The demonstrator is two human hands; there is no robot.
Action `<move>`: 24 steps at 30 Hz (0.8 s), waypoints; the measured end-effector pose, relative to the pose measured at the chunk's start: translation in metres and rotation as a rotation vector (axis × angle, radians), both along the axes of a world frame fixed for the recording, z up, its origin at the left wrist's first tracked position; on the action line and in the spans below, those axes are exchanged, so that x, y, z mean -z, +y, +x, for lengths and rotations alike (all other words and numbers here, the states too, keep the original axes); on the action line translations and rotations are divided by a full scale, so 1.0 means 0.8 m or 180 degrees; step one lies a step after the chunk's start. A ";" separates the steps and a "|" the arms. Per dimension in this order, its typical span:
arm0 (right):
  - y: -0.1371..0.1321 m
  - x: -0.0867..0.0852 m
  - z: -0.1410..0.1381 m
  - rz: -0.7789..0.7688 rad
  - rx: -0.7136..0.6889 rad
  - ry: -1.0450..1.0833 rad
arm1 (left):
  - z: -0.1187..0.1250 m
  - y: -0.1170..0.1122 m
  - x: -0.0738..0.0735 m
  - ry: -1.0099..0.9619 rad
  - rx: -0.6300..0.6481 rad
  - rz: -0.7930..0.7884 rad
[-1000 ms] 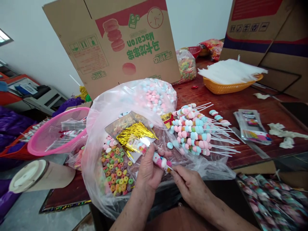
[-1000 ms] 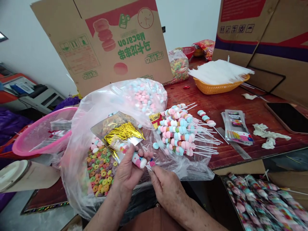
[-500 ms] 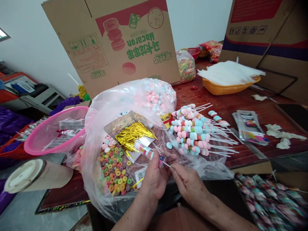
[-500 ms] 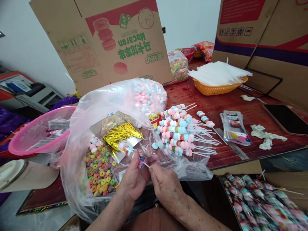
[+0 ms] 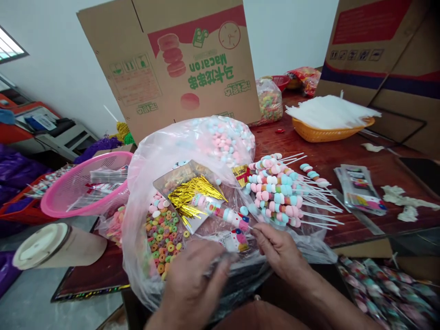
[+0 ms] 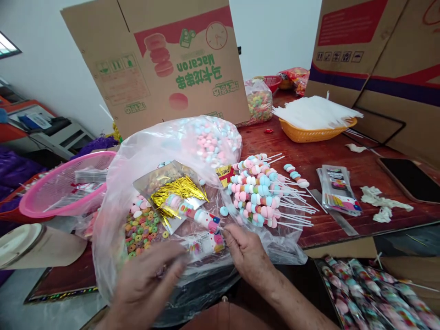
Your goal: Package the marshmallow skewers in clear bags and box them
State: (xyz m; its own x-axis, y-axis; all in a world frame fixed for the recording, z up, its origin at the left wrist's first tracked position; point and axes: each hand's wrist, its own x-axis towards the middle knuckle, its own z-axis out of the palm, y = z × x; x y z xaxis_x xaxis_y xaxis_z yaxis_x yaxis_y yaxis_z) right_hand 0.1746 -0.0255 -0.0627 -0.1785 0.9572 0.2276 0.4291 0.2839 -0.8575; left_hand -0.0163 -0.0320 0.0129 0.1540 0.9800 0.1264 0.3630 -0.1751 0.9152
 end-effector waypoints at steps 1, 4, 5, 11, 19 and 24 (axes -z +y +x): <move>0.001 -0.006 0.005 0.0013 -0.0196 -0.0087 | -0.015 0.009 -0.005 0.0395 -0.0290 0.0438; 0.002 -0.024 0.016 0.0128 -0.0795 -0.0404 | -0.040 0.036 0.002 0.1224 -0.0208 0.0751; 0.002 -0.028 0.018 0.0184 -0.0904 -0.0530 | -0.041 0.041 0.011 0.1202 0.0092 0.0546; 0.004 -0.036 0.037 0.0366 -0.1054 -0.1366 | -0.008 0.014 0.053 -0.0737 0.0525 -0.0976; 0.018 -0.042 0.027 0.0467 -0.1272 -0.1713 | 0.025 -0.005 0.066 -0.0058 0.0637 -0.0610; 0.009 -0.026 0.002 -0.0633 -0.0498 0.0319 | 0.023 -0.017 0.069 0.0152 0.0066 -0.0593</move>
